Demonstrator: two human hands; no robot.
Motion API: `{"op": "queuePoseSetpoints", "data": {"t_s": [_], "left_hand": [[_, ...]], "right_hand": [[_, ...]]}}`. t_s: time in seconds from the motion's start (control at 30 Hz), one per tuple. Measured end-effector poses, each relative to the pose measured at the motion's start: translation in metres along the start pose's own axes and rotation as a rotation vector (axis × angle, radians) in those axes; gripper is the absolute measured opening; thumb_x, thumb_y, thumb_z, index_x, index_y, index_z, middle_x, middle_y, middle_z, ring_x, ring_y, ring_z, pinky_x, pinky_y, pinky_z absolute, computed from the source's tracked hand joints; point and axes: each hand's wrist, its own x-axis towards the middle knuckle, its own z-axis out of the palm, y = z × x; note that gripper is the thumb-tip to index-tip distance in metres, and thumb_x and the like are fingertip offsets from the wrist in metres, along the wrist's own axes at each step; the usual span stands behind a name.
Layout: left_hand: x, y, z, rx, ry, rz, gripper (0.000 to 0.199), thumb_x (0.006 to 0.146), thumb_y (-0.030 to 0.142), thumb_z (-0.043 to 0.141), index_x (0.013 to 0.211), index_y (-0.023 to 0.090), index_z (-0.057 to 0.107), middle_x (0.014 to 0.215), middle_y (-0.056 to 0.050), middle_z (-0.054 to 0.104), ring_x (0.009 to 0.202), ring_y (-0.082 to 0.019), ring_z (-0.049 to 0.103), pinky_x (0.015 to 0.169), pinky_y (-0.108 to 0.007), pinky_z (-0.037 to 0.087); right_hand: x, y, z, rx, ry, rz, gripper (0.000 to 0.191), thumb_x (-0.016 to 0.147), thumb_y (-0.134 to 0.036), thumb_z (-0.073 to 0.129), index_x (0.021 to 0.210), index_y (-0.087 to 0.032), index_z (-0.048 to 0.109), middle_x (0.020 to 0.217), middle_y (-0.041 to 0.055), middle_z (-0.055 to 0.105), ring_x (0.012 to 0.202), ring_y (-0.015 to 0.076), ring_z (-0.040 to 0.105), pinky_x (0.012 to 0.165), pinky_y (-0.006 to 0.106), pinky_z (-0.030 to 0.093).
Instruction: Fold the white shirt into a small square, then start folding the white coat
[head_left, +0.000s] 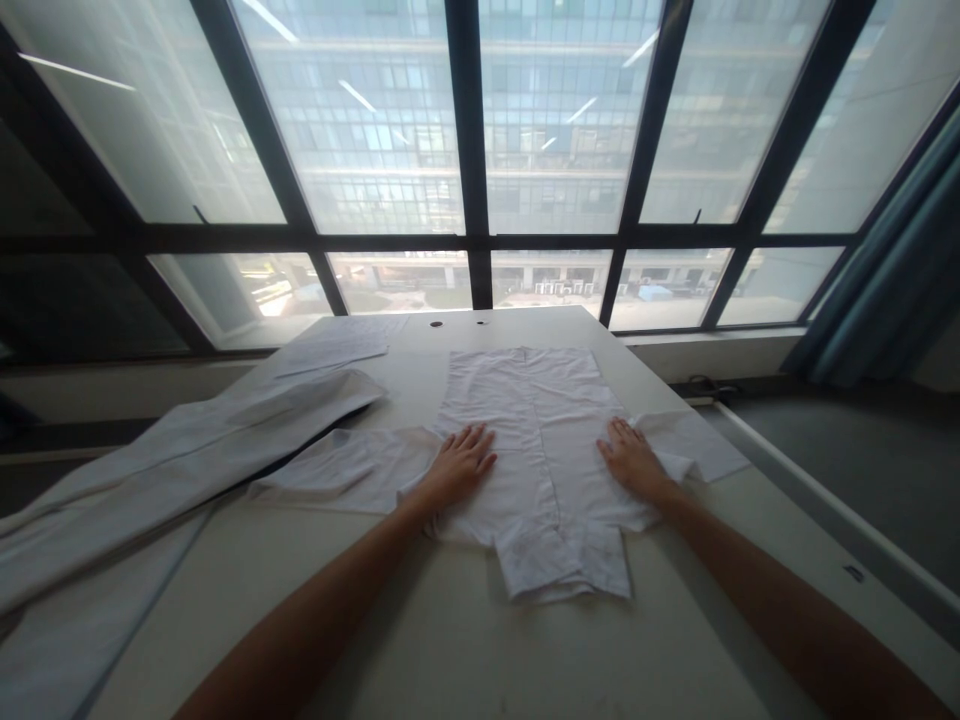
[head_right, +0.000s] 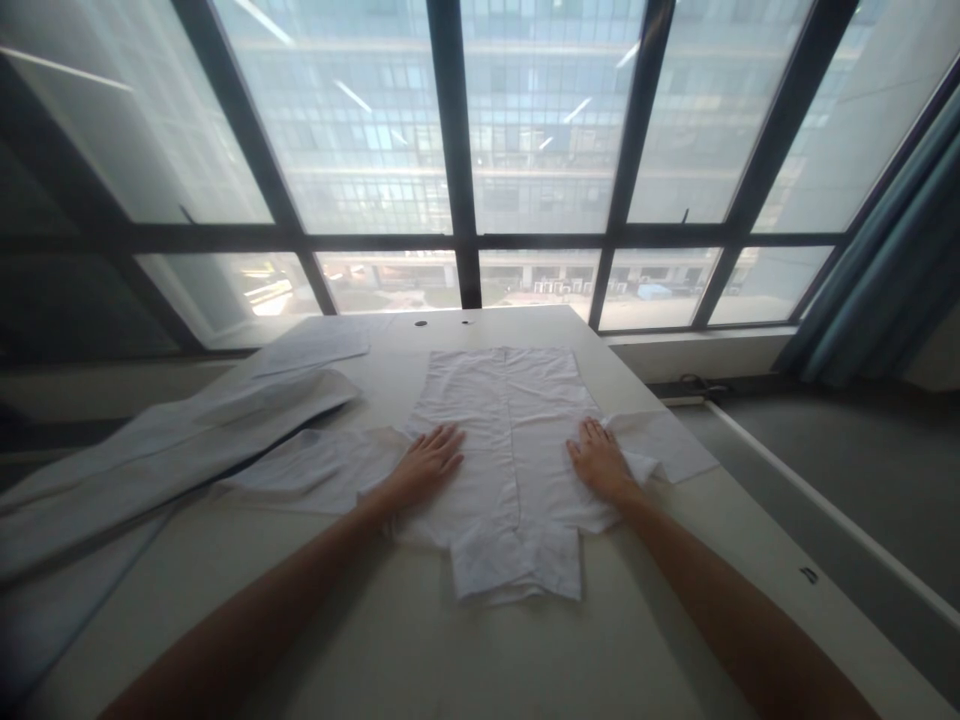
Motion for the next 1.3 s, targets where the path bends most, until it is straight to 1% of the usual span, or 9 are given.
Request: {"op": "queuePoseSetpoints", "data": {"t_s": [0.2,0.37,0.57,0.63,0.73,0.83,0.97,1.2,1.3], "left_hand": [[0.000,0.003,-0.002,-0.006,-0.005,-0.006,0.058,0.106,0.050,0.027,0.157,0.024,0.036,0.164,-0.008,0.029,0.152,-0.030,0.024,0.121,-0.053,0.023],[0.000,0.003,-0.003,-0.030,-0.020,-0.013,0.058,0.105,0.049,0.028,0.157,0.024,0.036,0.165,-0.008,0.029,0.153,-0.030,0.022,0.121,-0.054,0.022],[0.000,0.004,-0.004,-0.035,-0.020,-0.012,0.057,0.105,0.048,0.029,0.157,0.024,0.036,0.165,-0.009,0.029,0.153,-0.030,0.022,0.121,-0.055,0.022],[0.000,0.005,-0.004,-0.032,-0.022,-0.011,0.057,0.106,0.048,0.028,0.157,0.024,0.036,0.165,-0.008,0.029,0.153,-0.030,0.021,0.121,-0.055,0.021],[-0.001,0.005,-0.004,-0.027,-0.022,-0.008,0.058,0.106,0.049,0.027,0.157,0.024,0.035,0.165,-0.009,0.028,0.153,-0.031,0.021,0.121,-0.055,0.021],[-0.002,0.005,-0.005,-0.012,-0.019,0.002,0.058,0.106,0.050,0.026,0.158,0.024,0.034,0.165,-0.009,0.027,0.153,-0.031,0.020,0.121,-0.055,0.020],[-0.007,0.009,-0.007,0.020,-0.027,-0.004,0.059,0.106,0.052,0.025,0.159,0.025,0.031,0.166,-0.011,0.024,0.153,-0.032,0.018,0.121,-0.055,0.018],[-0.037,0.022,-0.004,0.015,-0.044,-0.032,0.062,0.105,0.056,0.024,0.160,0.026,0.029,0.167,-0.015,0.018,0.154,-0.034,0.013,0.120,-0.059,0.015],[-0.040,0.024,-0.007,0.013,-0.097,-0.044,0.064,0.104,0.057,0.025,0.160,0.025,0.028,0.167,-0.017,0.017,0.154,-0.036,0.013,0.118,-0.064,0.016]], "right_hand": [[-0.001,-0.002,-0.004,0.001,0.068,-0.016,0.058,0.101,-0.037,0.035,0.145,-0.001,0.048,0.152,0.0243,0.046,0.144,0.0307,0.038,0.119,0.045,0.026],[0.000,-0.008,-0.011,0.104,0.144,-0.032,0.058,0.099,-0.033,0.035,0.148,-0.003,0.044,0.155,0.0222,0.042,0.148,0.0314,0.031,0.121,0.048,0.021],[-0.003,-0.026,-0.019,0.222,0.111,-0.144,0.059,0.102,-0.034,0.029,0.152,-0.006,0.040,0.160,0.0180,0.036,0.151,0.0270,0.026,0.122,0.046,0.019],[-0.005,-0.030,-0.021,0.254,0.077,-0.216,0.059,0.102,-0.035,0.031,0.154,-0.006,0.039,0.161,0.0168,0.034,0.152,0.0253,0.023,0.123,0.044,0.018],[-0.005,-0.031,-0.020,0.289,-0.003,-0.288,0.060,0.103,-0.038,0.033,0.155,-0.009,0.036,0.163,0.0152,0.030,0.153,0.0251,0.020,0.123,0.045,0.018],[-0.005,-0.031,-0.017,0.293,-0.072,-0.278,0.061,0.104,-0.041,0.033,0.155,-0.009,0.037,0.163,0.0165,0.029,0.153,0.0268,0.022,0.122,0.048,0.020],[-0.007,-0.032,-0.015,0.269,-0.099,-0.278,0.061,0.104,-0.043,0.033,0.155,-0.010,0.037,0.164,0.0171,0.026,0.153,0.0269,0.020,0.122,0.049,0.018],[-0.036,-0.029,-0.019,0.244,-0.106,-0.293,0.062,0.104,-0.044,0.030,0.158,-0.014,0.034,0.165,0.0132,0.023,0.154,0.0242,0.018,0.123,0.048,0.015],[-0.043,-0.029,-0.019,0.251,-0.107,-0.291,0.062,0.104,-0.045,0.029,0.158,-0.015,0.034,0.165,0.0124,0.023,0.154,0.0241,0.018,0.123,0.048,0.015]]}}
